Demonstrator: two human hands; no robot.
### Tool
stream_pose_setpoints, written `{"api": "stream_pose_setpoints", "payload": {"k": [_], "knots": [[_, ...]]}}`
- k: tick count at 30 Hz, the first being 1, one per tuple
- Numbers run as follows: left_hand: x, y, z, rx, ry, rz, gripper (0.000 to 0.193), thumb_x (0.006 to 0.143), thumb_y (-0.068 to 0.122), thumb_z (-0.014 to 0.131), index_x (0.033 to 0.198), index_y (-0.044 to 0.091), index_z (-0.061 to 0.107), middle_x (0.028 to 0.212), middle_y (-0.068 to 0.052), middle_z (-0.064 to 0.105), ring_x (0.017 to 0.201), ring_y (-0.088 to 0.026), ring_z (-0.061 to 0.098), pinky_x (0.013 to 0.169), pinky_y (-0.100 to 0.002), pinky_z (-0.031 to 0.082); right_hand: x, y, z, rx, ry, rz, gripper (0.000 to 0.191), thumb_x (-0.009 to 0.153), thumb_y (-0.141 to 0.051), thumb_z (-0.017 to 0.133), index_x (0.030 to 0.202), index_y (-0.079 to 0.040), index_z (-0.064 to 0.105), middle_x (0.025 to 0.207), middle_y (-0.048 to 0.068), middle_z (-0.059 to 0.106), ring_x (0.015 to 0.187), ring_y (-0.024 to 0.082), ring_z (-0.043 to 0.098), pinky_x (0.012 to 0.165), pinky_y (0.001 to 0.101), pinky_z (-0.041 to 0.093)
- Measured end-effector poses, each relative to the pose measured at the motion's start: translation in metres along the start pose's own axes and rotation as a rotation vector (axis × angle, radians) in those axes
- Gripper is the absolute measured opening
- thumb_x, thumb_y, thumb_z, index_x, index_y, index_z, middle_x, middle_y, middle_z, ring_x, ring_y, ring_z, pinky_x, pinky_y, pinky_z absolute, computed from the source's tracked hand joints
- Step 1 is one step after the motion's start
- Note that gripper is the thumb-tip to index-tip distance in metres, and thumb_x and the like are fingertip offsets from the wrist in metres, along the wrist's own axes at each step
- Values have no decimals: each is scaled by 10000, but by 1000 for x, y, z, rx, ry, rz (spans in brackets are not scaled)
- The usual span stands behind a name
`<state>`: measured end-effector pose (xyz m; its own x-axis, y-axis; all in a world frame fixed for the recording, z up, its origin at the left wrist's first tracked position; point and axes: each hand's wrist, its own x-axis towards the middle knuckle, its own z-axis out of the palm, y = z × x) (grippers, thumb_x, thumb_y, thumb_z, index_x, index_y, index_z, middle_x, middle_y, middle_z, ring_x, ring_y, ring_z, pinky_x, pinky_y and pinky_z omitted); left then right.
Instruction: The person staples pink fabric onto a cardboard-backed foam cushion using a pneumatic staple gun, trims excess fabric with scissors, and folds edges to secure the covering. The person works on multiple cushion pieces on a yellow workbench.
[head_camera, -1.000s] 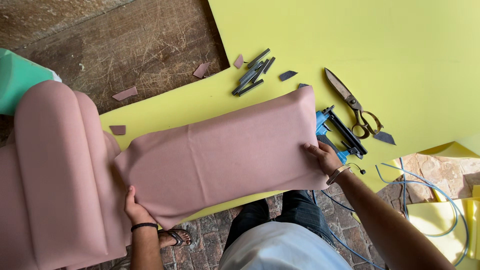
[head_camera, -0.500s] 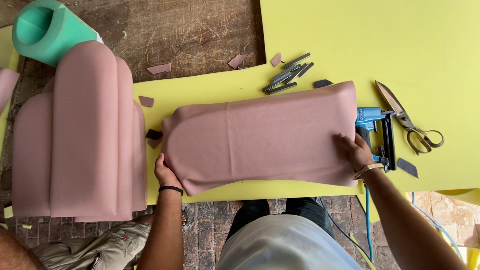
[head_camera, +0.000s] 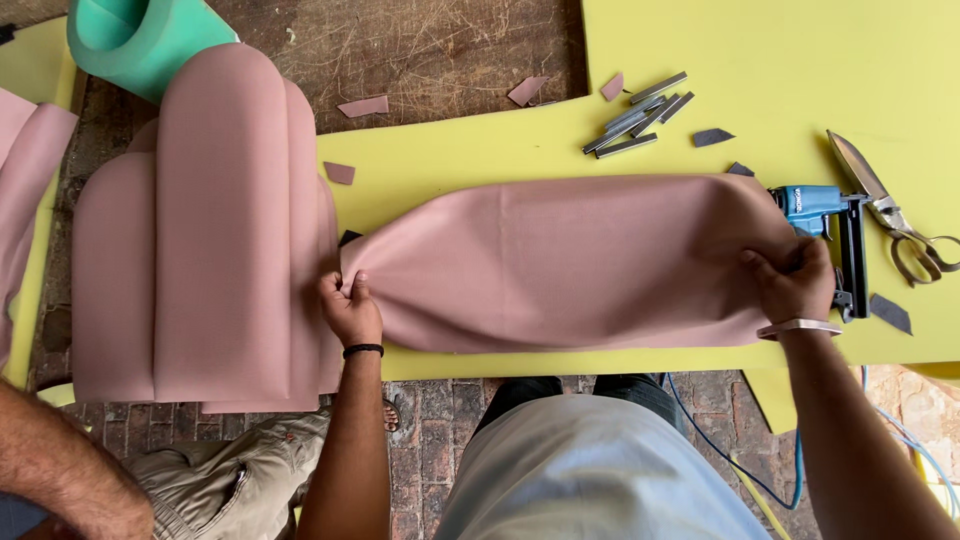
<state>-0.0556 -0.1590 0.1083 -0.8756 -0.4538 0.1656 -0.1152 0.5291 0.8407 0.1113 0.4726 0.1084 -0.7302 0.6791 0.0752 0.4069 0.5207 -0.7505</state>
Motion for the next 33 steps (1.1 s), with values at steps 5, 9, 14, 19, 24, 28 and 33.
{"api": "stream_pose_setpoints", "payload": {"k": [5,9,14,19,24,28,33], "knots": [[0,-11,9,86,-60,-113,411,944,223,771,1193,-10,542,1040,-145,718,926,-230,690,836,-350,551,8,1,-2,-158,-146,153,516,813,-396,952,1060,-14,708,958,107,733,820,194,678,800,365,545],[1,-19,7,63,-72,-77,372,924,169,778,1185,-22,594,1069,-140,711,936,-229,672,836,-358,553,-3,10,-7,-133,-174,288,447,937,-397,885,1015,13,723,923,124,734,799,189,659,799,369,536],[-1,-28,-4,-174,-109,-167,277,997,162,705,1204,-7,632,1092,-101,721,949,-176,645,856,-330,543,-5,21,-17,701,-213,267,341,914,-235,834,1168,-40,720,1074,15,728,924,89,669,874,265,536],[-11,-32,5,61,-78,-252,335,938,197,738,1169,-22,634,1018,-87,718,903,-158,643,827,-332,535,2,12,-17,-49,-297,351,376,916,-225,787,1215,-1,743,1053,150,756,888,206,671,827,366,531],[20,-9,13,-30,-237,-155,360,938,270,772,1100,-41,691,1025,-34,719,919,-134,636,867,-325,509,41,-15,-8,82,-246,274,476,879,-229,785,1300,-26,697,1145,119,753,1006,188,706,909,327,547],[65,33,31,53,-402,-286,415,990,324,802,1024,-82,726,920,-29,661,844,-141,550,804,-331,483,85,-36,7,216,-251,288,532,844,-210,835,1307,-45,633,1140,107,742,994,180,710,851,324,578],[79,47,40,-88,-311,-212,231,909,128,788,1071,-3,689,941,-2,702,835,-104,609,781,-293,516,101,-48,13,201,-158,160,542,819,-122,797,1342,-84,662,1104,105,772,948,173,737,817,317,607]]}}
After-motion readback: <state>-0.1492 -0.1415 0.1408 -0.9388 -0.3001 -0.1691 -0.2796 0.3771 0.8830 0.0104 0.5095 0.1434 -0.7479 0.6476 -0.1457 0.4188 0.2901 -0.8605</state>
